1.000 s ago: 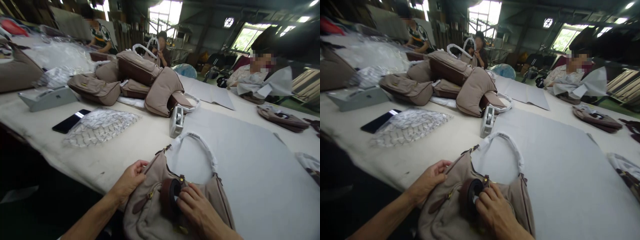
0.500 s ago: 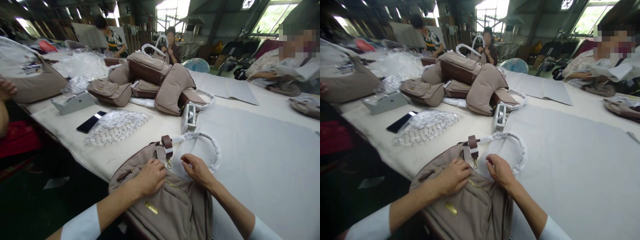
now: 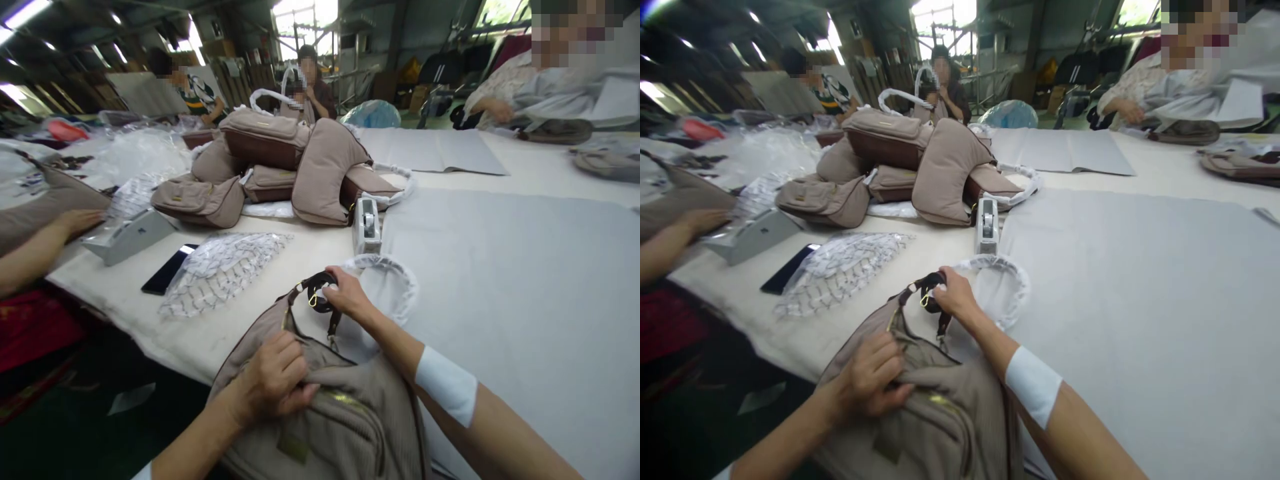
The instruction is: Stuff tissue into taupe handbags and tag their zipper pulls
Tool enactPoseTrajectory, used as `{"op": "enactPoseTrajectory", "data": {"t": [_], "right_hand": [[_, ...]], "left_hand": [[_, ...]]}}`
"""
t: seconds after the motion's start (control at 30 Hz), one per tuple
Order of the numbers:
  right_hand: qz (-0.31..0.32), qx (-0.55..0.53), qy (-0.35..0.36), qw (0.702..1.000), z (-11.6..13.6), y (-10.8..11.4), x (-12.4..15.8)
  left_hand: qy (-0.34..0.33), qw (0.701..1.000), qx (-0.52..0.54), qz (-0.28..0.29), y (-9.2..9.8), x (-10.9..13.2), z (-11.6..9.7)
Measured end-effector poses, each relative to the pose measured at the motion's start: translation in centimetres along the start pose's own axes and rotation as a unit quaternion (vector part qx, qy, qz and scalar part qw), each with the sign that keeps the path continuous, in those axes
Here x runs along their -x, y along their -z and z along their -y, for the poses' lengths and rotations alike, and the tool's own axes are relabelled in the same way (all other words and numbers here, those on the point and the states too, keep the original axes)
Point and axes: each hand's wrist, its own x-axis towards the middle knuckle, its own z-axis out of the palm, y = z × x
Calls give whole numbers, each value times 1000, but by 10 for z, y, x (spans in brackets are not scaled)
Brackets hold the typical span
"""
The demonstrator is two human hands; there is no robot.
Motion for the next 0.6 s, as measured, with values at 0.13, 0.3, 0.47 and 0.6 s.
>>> {"op": "enactPoseTrajectory", "data": {"t": [0.13, 0.3, 0.47, 0.6], "right_hand": [[32, 2, -23, 999, -25, 3, 19], [39, 38, -5, 999, -23, -4, 39], [18, 48, 11, 999, -17, -9, 44], [-26, 47, 164, 985, -20, -10, 61]], "left_hand": [[10, 993, 38, -110, 30, 24, 8], [67, 996, 25, -55, 29, 35, 11], [56, 997, -1, 49, -5, 56, -4], [48, 998, 13, -28, 3, 72, -8]]}}
